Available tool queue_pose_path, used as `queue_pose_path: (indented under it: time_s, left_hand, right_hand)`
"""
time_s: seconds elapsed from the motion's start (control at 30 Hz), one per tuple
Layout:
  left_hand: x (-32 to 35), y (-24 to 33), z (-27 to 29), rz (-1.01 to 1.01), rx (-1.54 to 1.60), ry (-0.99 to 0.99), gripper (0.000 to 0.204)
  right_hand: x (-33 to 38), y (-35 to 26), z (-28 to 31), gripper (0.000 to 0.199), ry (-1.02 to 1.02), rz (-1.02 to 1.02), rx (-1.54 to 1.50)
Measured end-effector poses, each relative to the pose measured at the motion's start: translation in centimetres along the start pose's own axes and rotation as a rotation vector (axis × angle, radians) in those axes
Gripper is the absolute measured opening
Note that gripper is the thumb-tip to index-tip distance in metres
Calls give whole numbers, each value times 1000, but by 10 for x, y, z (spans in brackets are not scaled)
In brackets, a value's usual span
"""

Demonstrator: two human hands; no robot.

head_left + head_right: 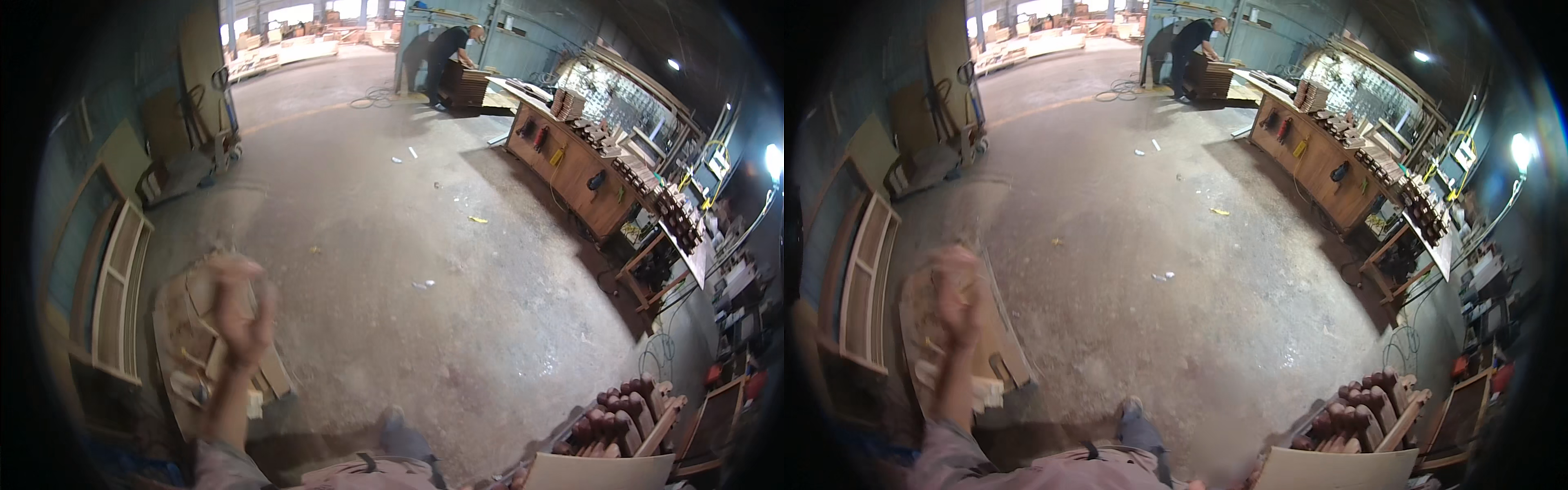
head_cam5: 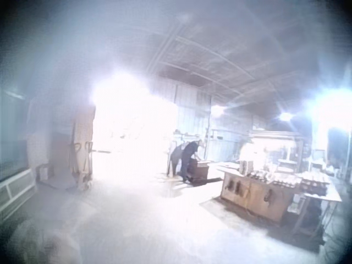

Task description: The person picks up a tool and walks to a workstation, assists another person in assembling a wooden chair frame, and then carries a large wooden panel across a factory floor.

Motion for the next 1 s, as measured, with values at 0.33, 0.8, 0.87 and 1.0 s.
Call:
queue_pose_path:
  time_s: [0.33,0.8,0.87,1.0]
  left_hand:
    - [567,-333,-223,1480,-482,-1153,13]
    - [73,-774,-872,1270,-41,-850,34]
    - [-49,-795,-982,1045,-55,-857,32]
    - [-139,-855,-1128,926,-162,-870,19]
  right_hand:
    - [-203,-656,240,38,156,604,-63]
    - [-514,-872,444,26,216,592,102]
    - [-552,-900,468,25,368,824,200]
    - [-673,-987,510,35,-28,-21,-94]
Point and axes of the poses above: each hand's wrist, its own x-axis away from the middle knuckle, its own z-axis out of the back of the hand, y = z × x, the point moved 10 cm from there along -x, towards the middle knuckle, and after that the axes turned 6 degrees about -x, right-handed, at the moved point
